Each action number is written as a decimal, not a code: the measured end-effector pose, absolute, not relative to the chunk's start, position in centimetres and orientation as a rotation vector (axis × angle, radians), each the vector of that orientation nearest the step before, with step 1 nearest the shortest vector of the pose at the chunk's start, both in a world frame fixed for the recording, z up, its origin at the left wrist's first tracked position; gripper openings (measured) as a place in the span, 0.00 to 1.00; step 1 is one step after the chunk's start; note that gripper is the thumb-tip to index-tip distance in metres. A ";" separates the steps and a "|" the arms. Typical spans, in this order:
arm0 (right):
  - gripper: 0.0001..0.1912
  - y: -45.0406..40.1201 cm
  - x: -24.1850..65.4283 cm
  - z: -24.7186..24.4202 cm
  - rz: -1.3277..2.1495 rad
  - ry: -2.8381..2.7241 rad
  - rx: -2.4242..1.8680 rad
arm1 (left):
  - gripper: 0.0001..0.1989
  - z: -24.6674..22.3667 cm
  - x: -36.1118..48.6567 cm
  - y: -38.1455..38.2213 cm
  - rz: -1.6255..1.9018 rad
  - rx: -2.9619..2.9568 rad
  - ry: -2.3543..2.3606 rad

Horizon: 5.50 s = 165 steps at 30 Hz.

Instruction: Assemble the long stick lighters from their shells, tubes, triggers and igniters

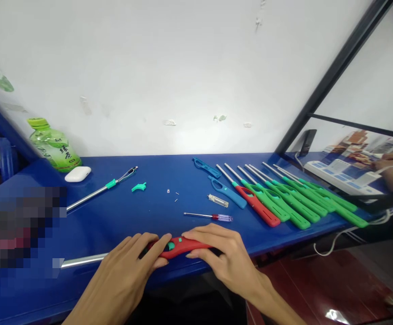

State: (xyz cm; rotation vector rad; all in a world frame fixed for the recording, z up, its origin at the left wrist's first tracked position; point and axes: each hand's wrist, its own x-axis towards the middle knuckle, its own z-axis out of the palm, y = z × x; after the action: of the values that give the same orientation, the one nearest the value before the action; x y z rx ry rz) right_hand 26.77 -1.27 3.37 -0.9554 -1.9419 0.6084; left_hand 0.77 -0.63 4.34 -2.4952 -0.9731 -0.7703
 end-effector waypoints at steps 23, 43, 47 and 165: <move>0.08 0.8 31.2 4.5 0.196 -1.978 -1.343 | 0.21 2.7 -3.5 1.4 -0.967 -2.526 -1.154; 0.08 8.9 28.5 8.9 0.389 -2.156 -1.290 | 0.20 2.1 -3.7 1.1 -1.023 -2.606 -1.493; 0.05 12.5 26.0 8.5 0.487 -2.257 -1.334 | 0.22 1.7 -3.8 1.1 -0.932 -2.559 -1.494; 0.11 1.4 26.5 6.8 0.465 -1.564 -0.881 | 0.18 2.7 -2.6 -0.3 -0.923 -2.630 -1.383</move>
State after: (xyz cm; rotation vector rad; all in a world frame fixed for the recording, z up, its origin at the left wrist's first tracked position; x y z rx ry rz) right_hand 26.49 1.35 6.78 -0.8814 -1.5639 0.4651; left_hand -2.61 -0.35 2.72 -2.6296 -1.3834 -0.9229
